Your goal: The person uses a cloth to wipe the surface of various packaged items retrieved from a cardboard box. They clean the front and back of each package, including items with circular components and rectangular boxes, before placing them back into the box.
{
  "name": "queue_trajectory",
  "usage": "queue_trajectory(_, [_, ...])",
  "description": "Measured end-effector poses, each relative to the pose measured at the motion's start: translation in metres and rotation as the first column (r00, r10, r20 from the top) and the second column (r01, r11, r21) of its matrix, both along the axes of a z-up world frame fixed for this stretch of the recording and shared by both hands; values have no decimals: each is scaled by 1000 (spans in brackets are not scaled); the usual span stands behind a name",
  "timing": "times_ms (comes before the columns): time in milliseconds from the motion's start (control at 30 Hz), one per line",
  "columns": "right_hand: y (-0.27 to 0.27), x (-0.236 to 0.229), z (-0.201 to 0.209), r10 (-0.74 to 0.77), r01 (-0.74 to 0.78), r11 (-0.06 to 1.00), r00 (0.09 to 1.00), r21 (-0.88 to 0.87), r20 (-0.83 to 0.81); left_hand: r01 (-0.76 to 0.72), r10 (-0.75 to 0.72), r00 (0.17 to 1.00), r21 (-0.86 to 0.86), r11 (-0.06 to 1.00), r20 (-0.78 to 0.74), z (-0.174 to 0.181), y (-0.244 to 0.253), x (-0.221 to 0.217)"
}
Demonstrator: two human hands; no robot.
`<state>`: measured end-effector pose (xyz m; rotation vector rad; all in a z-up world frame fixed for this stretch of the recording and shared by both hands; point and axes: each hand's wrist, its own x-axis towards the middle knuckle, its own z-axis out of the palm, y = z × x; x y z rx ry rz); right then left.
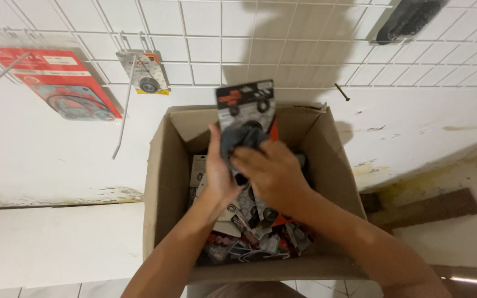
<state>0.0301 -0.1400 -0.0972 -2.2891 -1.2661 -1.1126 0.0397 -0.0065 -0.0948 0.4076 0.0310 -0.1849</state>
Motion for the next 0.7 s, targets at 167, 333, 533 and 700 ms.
queue_trajectory(167, [-21, 30, 19, -83, 88, 996, 988, -29, 130, -52, 42, 998, 194, 980, 51, 30, 2, -22])
queue_trajectory(333, [-20, 27, 5, -135, 134, 990, 990, 46, 27, 1, -27, 997, 362, 932, 68, 34, -4, -27])
queue_trajectory(533, [-25, 30, 29, -136, 145, 981, 988, 132, -78, -36, 53, 998, 463, 886, -22, 50, 7, -27])
queue_trajectory(700, [2, -7, -19, 237, -235, 971, 970, -42, 50, -10, 10, 1000, 62, 998, 8, -2, 20, -11])
